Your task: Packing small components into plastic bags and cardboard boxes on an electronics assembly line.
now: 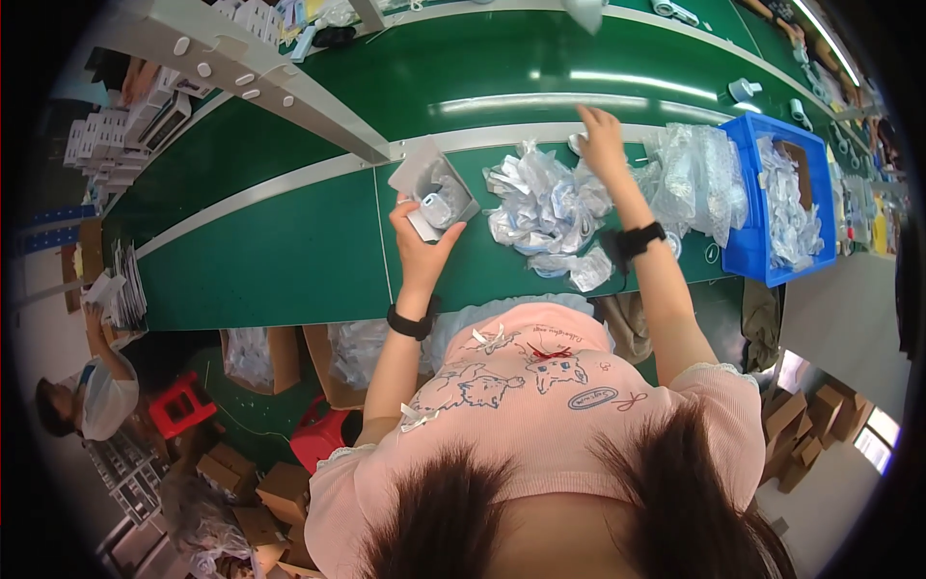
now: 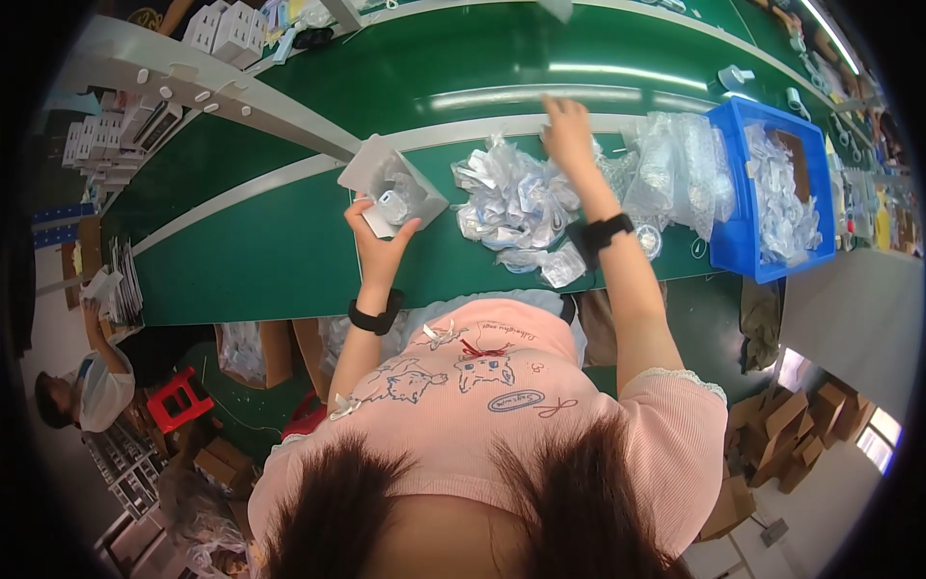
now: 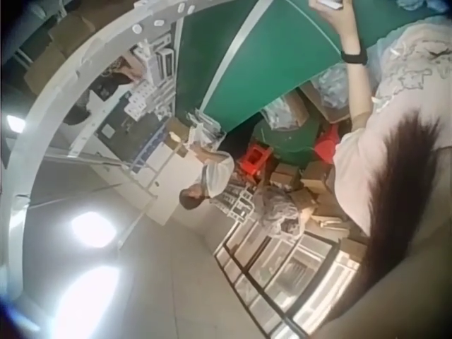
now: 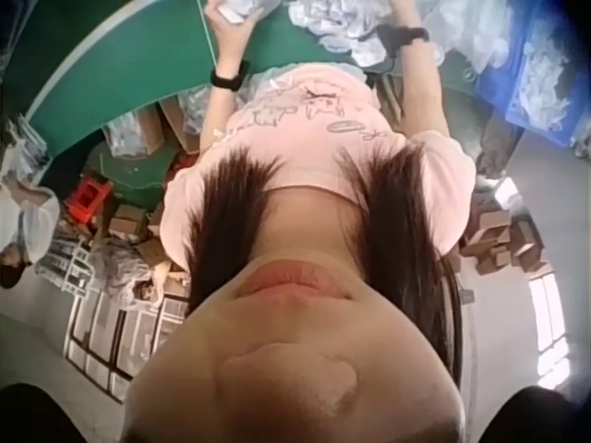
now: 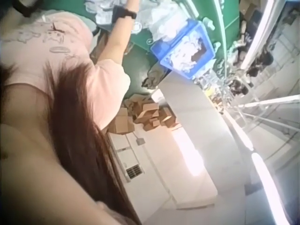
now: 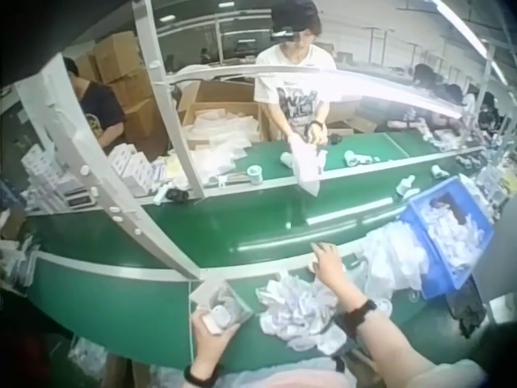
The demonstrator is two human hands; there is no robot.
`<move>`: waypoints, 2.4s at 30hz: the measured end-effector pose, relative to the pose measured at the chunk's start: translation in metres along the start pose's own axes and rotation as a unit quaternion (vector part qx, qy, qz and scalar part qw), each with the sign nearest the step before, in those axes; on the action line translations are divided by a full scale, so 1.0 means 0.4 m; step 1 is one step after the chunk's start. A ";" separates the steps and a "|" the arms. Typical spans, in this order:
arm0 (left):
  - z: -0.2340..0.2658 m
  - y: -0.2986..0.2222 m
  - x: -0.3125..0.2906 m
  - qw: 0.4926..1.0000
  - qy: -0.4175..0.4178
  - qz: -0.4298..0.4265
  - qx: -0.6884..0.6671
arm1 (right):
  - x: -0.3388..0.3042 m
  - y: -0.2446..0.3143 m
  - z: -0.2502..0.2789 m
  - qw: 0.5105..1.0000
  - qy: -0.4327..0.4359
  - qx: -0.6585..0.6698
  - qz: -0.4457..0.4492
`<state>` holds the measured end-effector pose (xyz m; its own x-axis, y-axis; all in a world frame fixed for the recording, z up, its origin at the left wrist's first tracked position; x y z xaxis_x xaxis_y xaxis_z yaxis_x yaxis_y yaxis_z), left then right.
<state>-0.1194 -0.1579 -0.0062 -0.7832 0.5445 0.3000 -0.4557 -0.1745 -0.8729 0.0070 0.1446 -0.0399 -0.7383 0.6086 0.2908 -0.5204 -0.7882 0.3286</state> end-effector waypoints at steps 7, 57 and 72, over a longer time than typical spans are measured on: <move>0.067 -0.119 0.058 0.988 0.068 -0.015 0.135 | -0.007 -0.163 -0.046 0.975 0.195 -0.085 -0.072; 0.080 -0.058 0.117 0.988 -0.016 0.125 0.089 | -0.029 0.493 0.110 0.845 0.156 0.185 0.477; 0.052 -0.084 0.122 0.989 -0.014 0.149 -0.019 | -0.035 0.397 0.097 0.883 0.182 0.380 0.205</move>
<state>-0.1510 -0.1425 0.0458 -0.8921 0.4501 0.0383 -0.1878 -0.2925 -0.9376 -0.0486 0.0144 0.0429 -0.9590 0.1069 0.2625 0.1592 -0.5630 0.8110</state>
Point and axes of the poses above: each hand's wrist, its own x-axis towards the middle knuckle, its own z-axis out of the back of the hand, y = z × x, the point moved 1 cm from there along x, towards the middle knuckle
